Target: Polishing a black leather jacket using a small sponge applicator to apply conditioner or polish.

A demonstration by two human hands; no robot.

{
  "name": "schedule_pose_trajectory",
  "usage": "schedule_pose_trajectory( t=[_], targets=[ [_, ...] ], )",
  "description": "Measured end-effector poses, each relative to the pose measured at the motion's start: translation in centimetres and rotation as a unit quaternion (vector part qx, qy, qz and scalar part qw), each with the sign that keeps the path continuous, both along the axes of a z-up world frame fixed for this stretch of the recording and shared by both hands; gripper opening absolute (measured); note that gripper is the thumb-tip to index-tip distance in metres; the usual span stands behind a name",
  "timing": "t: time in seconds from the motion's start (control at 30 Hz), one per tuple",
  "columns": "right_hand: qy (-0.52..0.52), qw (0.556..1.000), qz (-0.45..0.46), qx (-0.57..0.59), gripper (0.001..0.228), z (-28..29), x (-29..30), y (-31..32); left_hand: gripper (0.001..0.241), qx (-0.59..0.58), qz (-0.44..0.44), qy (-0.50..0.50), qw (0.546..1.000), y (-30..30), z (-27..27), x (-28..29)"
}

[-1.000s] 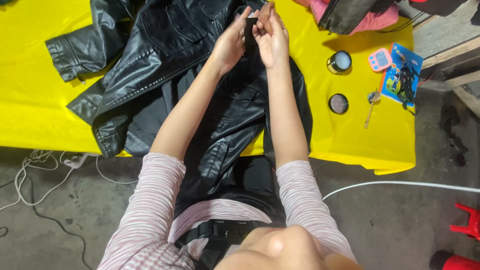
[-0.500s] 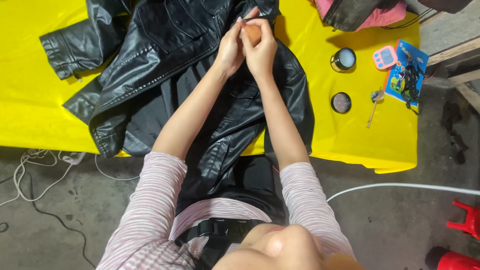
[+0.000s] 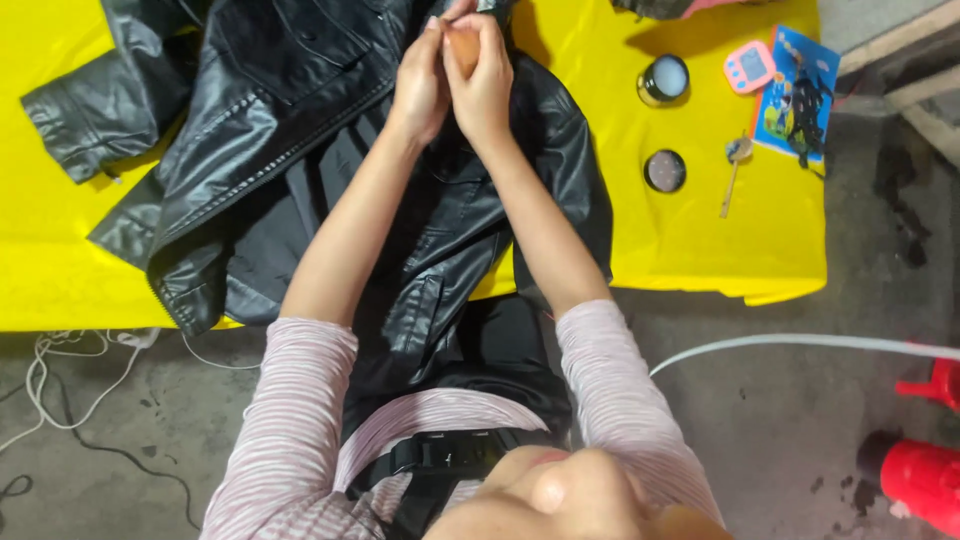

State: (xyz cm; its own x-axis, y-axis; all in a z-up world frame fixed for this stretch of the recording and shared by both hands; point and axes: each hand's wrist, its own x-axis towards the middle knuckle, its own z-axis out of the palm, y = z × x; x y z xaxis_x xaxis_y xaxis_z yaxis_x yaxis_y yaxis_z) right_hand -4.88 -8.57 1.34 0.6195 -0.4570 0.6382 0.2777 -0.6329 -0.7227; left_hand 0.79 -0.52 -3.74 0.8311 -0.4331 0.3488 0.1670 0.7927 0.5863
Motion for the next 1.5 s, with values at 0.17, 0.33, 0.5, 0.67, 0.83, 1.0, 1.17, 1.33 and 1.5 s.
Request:
schedule_pose_trajectory(
  t=[0.17,0.33,0.5,0.67,0.83,1.0,1.17,1.33,1.5],
  targets=[
    [0.191,0.978,-0.056,0.061,0.015,-5.4,0.5,-12.7,0.054,0.118,-0.029,0.114,0.986,2.5,0.8,-0.1],
    [0.082,0.973,-0.199,-0.079,0.04,-7.3,-4.7,-31.4,0.049,0.132,-0.017,0.139,0.981,3.1,0.0,1.1],
    [0.129,0.959,-0.172,-0.184,0.024,-5.1,-10.2,-35.9,0.037,0.17,0.043,0.105,0.979,2.2,0.8,0.8],
    [0.297,0.943,-0.144,-0.039,0.032,-5.9,-7.9,-34.7,0.044,0.27,0.157,-0.204,0.928,1.5,5.2,-1.3],
    [0.407,0.88,-0.207,-0.13,0.016,-12.0,-4.9,-39.0,0.037,0.332,0.172,-0.265,0.889,2.1,5.2,-2.5],
    [0.366,0.874,-0.237,-0.212,0.016,-10.1,-5.3,-38.3,0.021,0.394,0.182,-0.333,0.838,2.7,5.4,-2.7],
    [0.383,0.876,-0.249,-0.153,0.01,-7.5,-6.1,-35.3,0.043,0.436,0.212,-0.492,0.723,1.7,4.4,-2.7],
    [0.433,0.862,-0.232,-0.121,0.007,-7.9,-5.3,-35.4,0.05,0.455,0.217,-0.526,0.685,1.2,3.7,-2.7],
    [0.441,0.856,-0.214,-0.164,0.01,-10.8,-4.4,-37.8,0.064,0.487,0.219,-0.556,0.637,0.3,2.3,-2.0]
  ],
)
